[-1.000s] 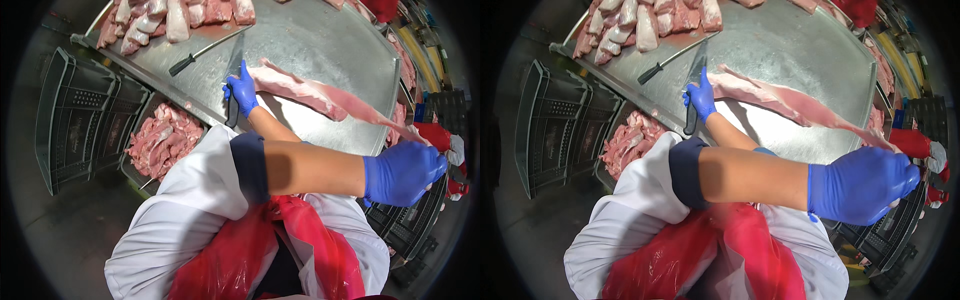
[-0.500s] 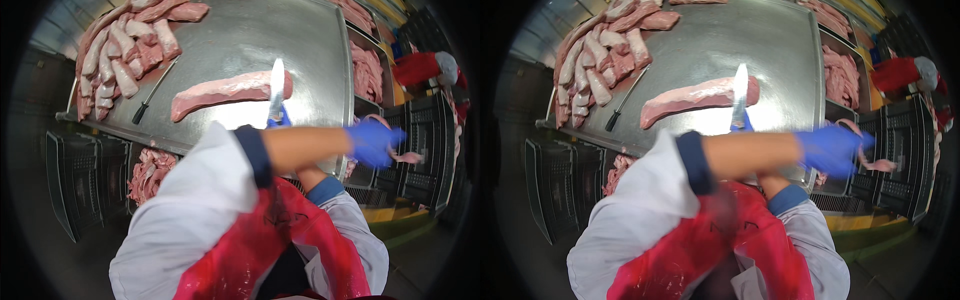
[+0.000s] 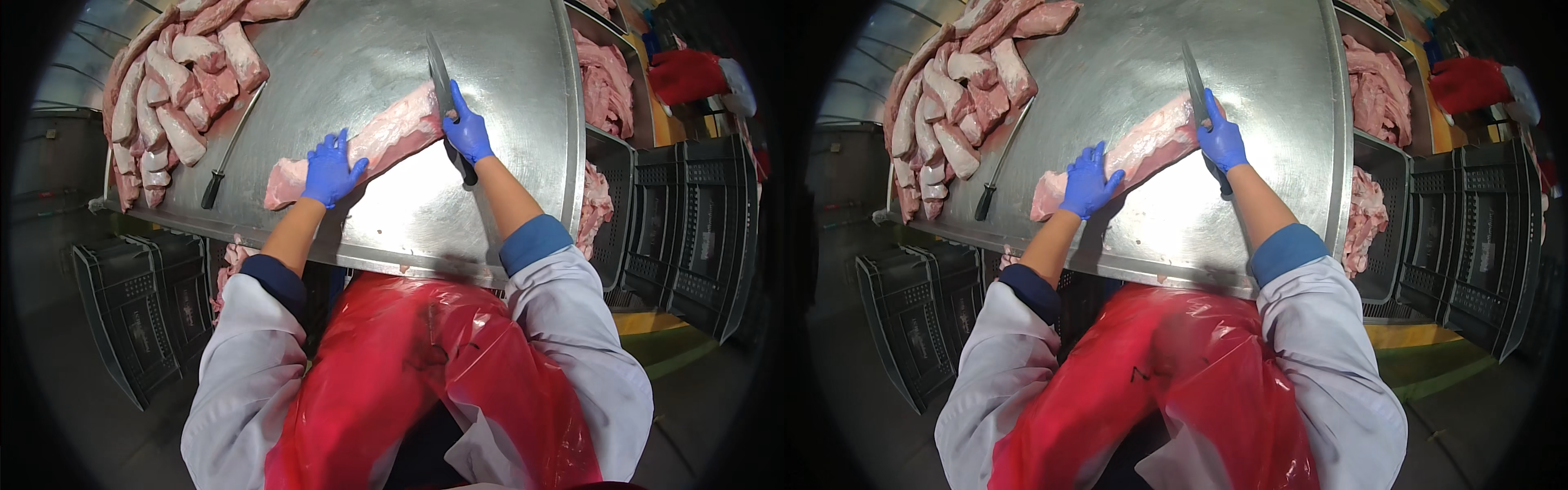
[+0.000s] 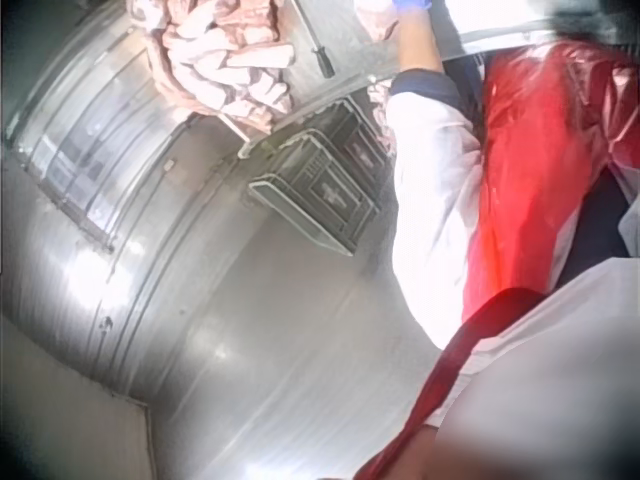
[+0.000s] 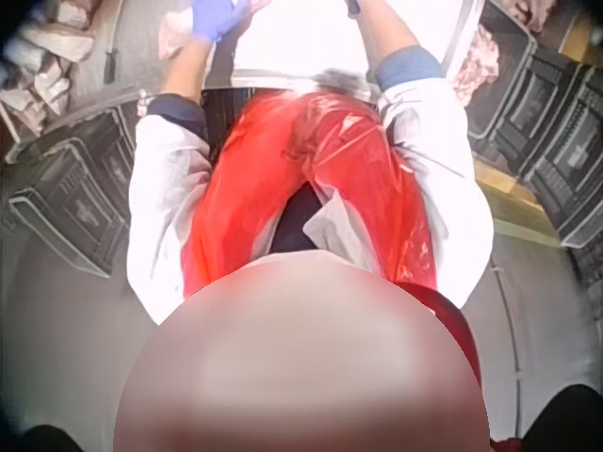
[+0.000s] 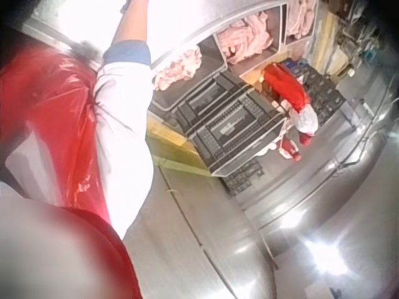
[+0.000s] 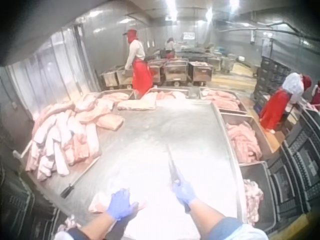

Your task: The person uses a knife to trim fat and cut large pieces of raw meat on a stainless steel table. They repeatedly pick up pieces, slice off sections, and place the trimmed meat into a nearby crate.

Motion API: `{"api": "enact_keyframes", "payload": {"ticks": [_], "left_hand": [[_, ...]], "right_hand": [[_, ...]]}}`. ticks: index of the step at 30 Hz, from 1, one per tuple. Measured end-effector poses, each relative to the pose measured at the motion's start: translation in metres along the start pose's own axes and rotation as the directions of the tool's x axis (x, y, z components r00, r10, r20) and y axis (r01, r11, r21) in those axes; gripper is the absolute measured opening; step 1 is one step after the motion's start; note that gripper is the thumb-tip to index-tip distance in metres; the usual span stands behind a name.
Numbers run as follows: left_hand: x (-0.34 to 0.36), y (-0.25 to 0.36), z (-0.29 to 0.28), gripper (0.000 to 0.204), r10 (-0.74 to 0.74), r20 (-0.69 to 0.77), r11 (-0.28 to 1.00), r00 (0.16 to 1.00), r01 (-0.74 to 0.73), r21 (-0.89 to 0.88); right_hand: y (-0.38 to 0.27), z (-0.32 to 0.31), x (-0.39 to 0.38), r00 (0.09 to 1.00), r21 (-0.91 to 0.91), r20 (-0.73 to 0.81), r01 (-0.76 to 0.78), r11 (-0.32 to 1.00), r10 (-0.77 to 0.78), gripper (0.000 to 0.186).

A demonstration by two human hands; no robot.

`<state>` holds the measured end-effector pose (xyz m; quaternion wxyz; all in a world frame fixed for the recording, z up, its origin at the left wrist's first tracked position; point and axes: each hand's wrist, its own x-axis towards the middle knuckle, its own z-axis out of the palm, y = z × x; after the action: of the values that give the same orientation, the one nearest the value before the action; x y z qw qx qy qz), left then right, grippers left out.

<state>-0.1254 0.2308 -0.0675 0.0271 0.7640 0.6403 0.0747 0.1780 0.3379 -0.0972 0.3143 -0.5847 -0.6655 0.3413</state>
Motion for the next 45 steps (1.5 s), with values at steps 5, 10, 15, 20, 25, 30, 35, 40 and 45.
{"api": "enact_keyframes", "payload": {"ticks": [5,10,15,20,25,30,35,40,45], "left_hand": [[0.013,-0.001,0.018,0.038,0.058,-0.065,0.995,0.996,-0.063,-0.076],[0.031,-0.006,0.017,0.035,0.07,0.009,0.995,0.997,-0.07,-0.073],[0.045,-0.011,0.023,0.035,-0.009,0.081,0.993,0.997,0.019,-0.12],[0.062,0.005,0.005,0.031,-0.057,0.065,0.998,0.996,0.059,-0.029],[0.128,0.106,0.009,0.033,0.056,0.009,0.985,0.998,-0.054,-0.161],[0.151,0.115,0.016,0.023,-0.054,0.02,0.964,0.998,0.057,-0.261],[0.157,0.092,0.026,0.017,-0.265,0.122,0.874,0.956,0.292,-0.388],[0.16,0.083,0.035,0.027,-0.259,0.13,0.874,0.957,0.289,-0.389],[0.153,0.087,0.023,0.02,-0.266,0.213,0.737,0.94,0.341,-0.583]], "right_hand": [[-0.03,0.002,-0.068,0.966,-0.246,0.147,-0.173,0.954,0.213,0.072],[-0.038,0.009,-0.105,0.968,-0.2,0.123,-0.192,0.961,0.219,0.073],[-0.036,0.034,-0.143,0.954,-0.111,0.138,-0.251,0.962,0.265,0.076],[-0.044,-0.026,-0.24,0.959,0.293,0.134,-0.279,0.914,0.249,0.081],[-0.028,-0.052,-0.099,0.938,0.325,-0.112,-0.276,0.905,0.327,0.084],[0.003,-0.014,-0.052,0.937,0.495,-0.09,-0.252,0.832,0.337,0.083],[-0.018,0.002,-0.02,0.964,0.341,0.147,-0.261,0.903,0.223,0.078],[0.014,0.024,-0.073,0.966,0.207,0.242,-0.141,0.968,0.089,0.074],[-0.01,-0.001,-0.056,0.93,0.186,0.349,-0.188,0.964,0.114,0.073]]}}
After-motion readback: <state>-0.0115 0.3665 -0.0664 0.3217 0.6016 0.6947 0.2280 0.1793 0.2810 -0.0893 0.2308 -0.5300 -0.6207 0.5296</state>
